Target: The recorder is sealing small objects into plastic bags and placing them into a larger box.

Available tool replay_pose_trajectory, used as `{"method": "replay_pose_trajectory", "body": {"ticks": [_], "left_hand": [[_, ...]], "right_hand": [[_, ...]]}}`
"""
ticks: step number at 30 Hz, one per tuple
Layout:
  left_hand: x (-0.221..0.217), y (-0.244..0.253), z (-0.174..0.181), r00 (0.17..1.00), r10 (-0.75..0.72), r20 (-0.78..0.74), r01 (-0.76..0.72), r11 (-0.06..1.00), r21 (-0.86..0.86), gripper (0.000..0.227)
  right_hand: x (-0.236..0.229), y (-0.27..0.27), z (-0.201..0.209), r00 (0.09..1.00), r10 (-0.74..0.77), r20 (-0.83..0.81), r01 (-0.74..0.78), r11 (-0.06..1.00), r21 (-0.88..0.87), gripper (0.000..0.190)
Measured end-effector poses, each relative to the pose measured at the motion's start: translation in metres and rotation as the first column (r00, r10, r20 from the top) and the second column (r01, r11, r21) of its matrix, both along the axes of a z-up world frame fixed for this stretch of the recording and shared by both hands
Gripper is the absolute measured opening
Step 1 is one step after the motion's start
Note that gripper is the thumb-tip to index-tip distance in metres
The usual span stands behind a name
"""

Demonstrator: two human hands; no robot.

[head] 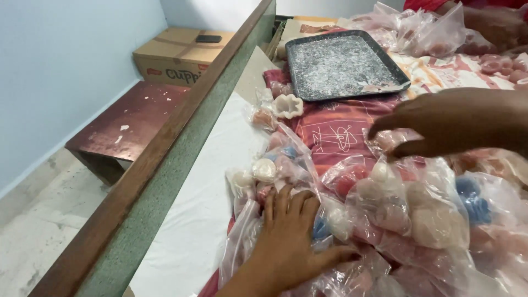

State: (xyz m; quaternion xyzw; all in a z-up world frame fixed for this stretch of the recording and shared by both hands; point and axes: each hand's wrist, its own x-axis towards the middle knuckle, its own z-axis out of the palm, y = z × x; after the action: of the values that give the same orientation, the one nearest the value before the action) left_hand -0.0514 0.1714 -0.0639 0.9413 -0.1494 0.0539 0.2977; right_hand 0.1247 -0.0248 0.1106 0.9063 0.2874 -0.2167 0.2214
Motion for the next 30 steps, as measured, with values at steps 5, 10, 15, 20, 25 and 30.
{"method": "replay_pose_trajectory", "body": {"ticks": [5,10,15,20,25,30], "left_hand": [[0.001,-0.001,-0.011,0.998,0.049,0.043,-0.048,0.998,-0.028,0.11],[0.013,-0.001,-0.049,0.954,0.068,0.291,-0.09,0.994,0.062,0.1],[0.028,-0.001,-0.098,0.878,0.083,0.471,-0.247,0.923,0.297,0.083],[0.026,0.003,-0.068,0.86,0.056,0.508,-0.192,0.957,0.22,0.089],[0.013,0.004,-0.028,0.965,0.047,0.258,-0.052,0.999,0.013,0.108],[0.007,-0.002,0.001,0.996,0.073,0.041,-0.075,0.996,0.055,0.109]], "right_hand": [[0.09,0.132,-0.058,0.967,0.252,0.027,-0.248,0.917,0.312,0.055],[0.173,0.243,-0.136,0.971,0.231,0.066,-0.23,0.812,0.536,0.089],[0.17,0.265,-0.18,0.988,-0.065,0.142,-0.024,0.836,0.548,0.079],[0.184,0.257,-0.194,0.959,-0.134,0.252,-0.059,0.77,0.635,0.049],[0.196,0.242,-0.186,0.923,0.005,0.386,-0.299,0.64,0.707,0.039],[0.153,0.202,-0.119,0.994,0.067,0.085,-0.104,0.811,0.576,0.057]]}}
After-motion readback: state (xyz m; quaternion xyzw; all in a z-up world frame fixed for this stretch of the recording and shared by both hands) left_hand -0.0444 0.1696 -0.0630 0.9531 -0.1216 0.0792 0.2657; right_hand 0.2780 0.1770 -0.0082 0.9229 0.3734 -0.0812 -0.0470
